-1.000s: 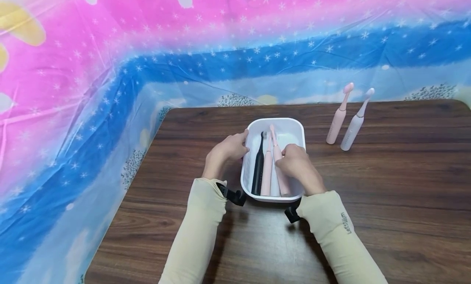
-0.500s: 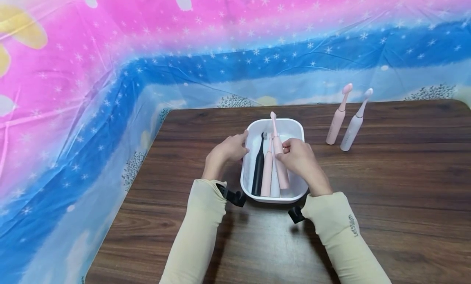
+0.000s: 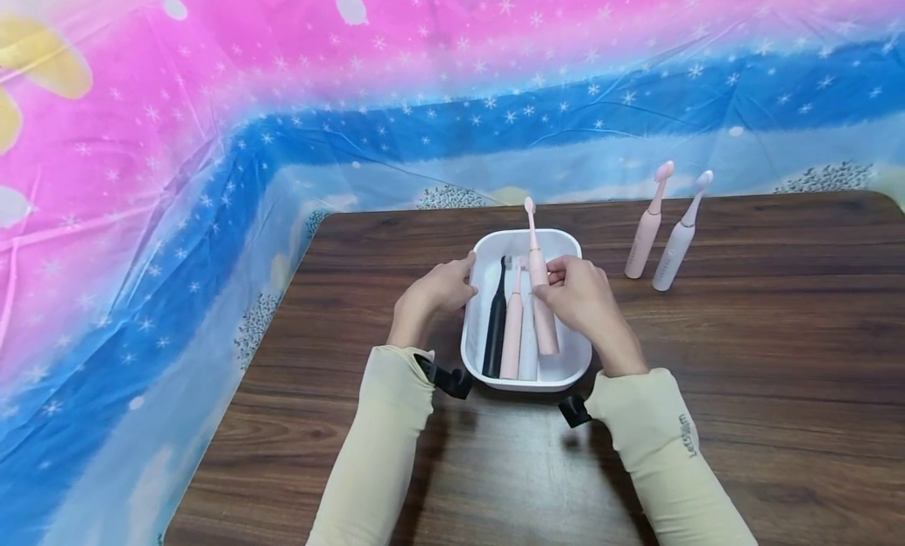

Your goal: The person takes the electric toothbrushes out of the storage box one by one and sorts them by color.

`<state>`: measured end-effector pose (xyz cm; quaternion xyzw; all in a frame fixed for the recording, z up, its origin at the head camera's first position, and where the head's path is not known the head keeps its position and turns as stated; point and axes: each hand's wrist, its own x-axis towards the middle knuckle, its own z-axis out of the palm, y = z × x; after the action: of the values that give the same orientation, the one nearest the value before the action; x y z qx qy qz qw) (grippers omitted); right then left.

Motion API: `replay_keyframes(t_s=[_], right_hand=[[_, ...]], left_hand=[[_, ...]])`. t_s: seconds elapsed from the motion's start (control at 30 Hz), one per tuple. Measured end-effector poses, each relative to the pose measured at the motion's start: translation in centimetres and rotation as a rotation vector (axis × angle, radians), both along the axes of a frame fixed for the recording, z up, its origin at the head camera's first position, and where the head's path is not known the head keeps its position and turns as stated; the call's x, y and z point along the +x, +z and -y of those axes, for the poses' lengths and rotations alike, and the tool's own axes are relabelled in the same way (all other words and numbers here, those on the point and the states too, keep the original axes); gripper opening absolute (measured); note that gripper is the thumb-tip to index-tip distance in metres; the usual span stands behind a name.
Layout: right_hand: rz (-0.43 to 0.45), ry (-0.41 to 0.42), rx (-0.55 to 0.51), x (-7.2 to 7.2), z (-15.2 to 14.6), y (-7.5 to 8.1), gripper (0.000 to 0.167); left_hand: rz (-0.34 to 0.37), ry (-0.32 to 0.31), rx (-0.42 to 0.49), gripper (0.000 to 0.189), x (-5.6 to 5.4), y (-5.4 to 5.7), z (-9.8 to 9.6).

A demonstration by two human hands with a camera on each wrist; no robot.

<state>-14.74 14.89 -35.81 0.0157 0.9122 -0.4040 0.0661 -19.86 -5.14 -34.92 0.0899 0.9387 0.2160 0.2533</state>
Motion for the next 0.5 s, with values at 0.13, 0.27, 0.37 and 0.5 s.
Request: replay_keyframes(t_s=[0.13,0.27,0.37,0.5], right_hand=[[-0.028,-0.007,-0.019,0.1,-0.4,0.2,0.043],[-0.06,-0.019,-0.055,0.2,-0.7,0.3,0.042],[-0.078,-0.03,-0.087,0.3,-0.9,0.3,0.042],[-0.101,-0.045,-0.126,0.3,-1.2,0.4,0.044]], left_hand=[[0.006,-0.005,0.003,0.065,-0.1,0.0,0.0],[0.01,-0.019,-0.01,0.065,-0.1,-0.1,0.1],[0.016,-0.021,-0.015,0.065,-0.2,-0.1,0.1],[0.022,-0.016,-0.006,0.065,-0.2,-0.1,0.1]])
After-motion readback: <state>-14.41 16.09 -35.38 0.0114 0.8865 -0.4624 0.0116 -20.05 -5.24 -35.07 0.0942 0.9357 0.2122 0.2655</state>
